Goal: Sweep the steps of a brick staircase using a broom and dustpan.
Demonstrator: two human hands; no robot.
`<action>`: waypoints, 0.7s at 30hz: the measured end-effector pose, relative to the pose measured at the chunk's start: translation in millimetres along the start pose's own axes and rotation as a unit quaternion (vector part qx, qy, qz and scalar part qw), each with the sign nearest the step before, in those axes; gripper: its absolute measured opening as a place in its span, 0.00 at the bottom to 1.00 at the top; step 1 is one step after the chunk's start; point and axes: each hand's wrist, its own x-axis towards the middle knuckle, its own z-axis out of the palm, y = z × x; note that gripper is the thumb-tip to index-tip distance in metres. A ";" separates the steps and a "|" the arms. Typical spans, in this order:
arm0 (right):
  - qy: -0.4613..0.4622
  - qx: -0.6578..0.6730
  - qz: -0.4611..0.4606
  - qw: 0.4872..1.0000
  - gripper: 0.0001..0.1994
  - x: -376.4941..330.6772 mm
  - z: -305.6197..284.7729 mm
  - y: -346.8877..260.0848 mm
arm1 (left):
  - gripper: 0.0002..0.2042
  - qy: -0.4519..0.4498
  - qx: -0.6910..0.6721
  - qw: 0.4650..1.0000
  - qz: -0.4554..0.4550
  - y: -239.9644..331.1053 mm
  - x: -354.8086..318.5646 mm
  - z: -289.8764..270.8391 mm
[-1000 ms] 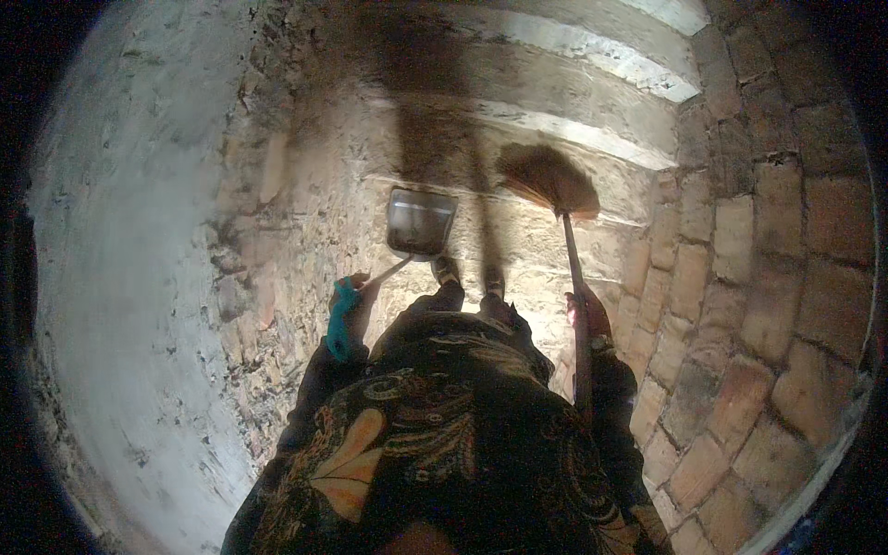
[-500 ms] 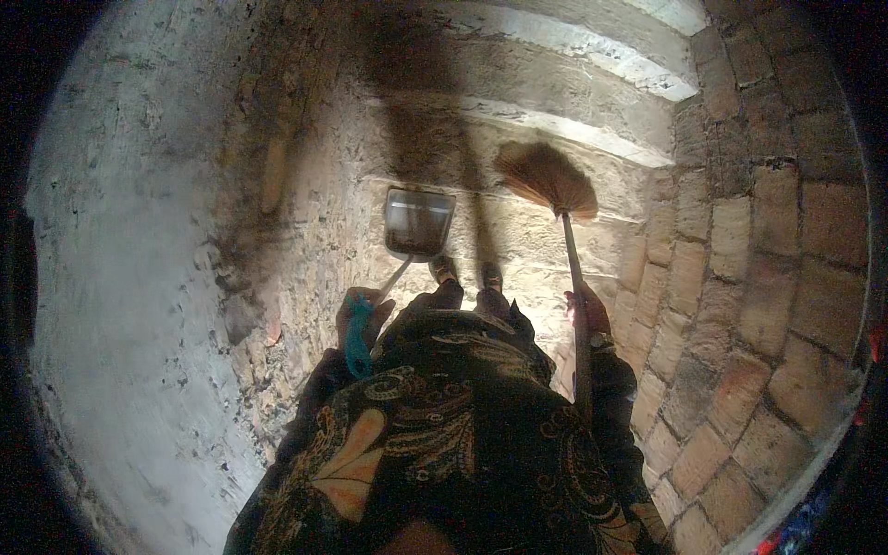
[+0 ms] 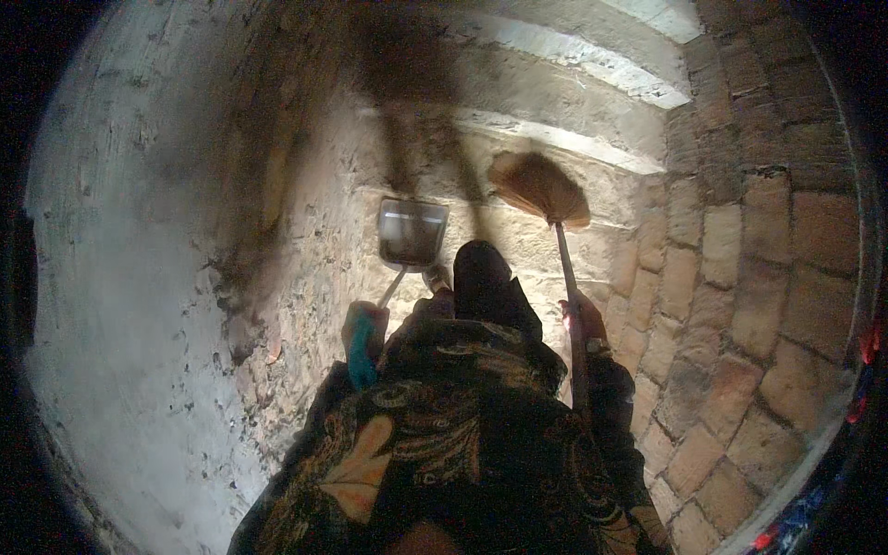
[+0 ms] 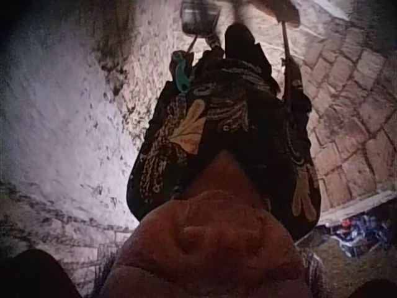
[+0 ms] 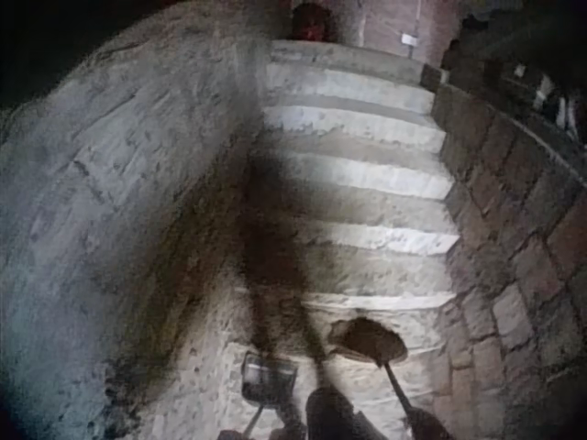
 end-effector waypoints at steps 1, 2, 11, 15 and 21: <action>-0.007 0.013 0.014 1.000 0.13 -1.6 2.1 -1.7 | 0.07 0.002 -0.051 0.998 -0.027 -0.6 0.3 1.0; 0.003 0.035 0.021 0.999 0.13 -2.8 4.4 -3.9 | 0.07 0.016 -0.010 1.000 -0.014 -1.1 0.0 3.4; -0.026 -0.136 -0.036 0.990 0.13 -26.6 27.3 -55.3 | 0.04 0.147 0.085 0.985 -0.025 -2.8 11.0 28.4; 0.003 -0.437 -0.110 0.893 0.15 -48.1 48.3 -96.6 | 0.06 0.109 0.210 0.967 0.091 -10.5 22.8 28.0; 0.000 -0.330 -0.050 0.943 0.14 -62.3 70.4 -172.3 | 0.13 0.168 0.151 0.965 -0.134 -9.0 20.5 42.7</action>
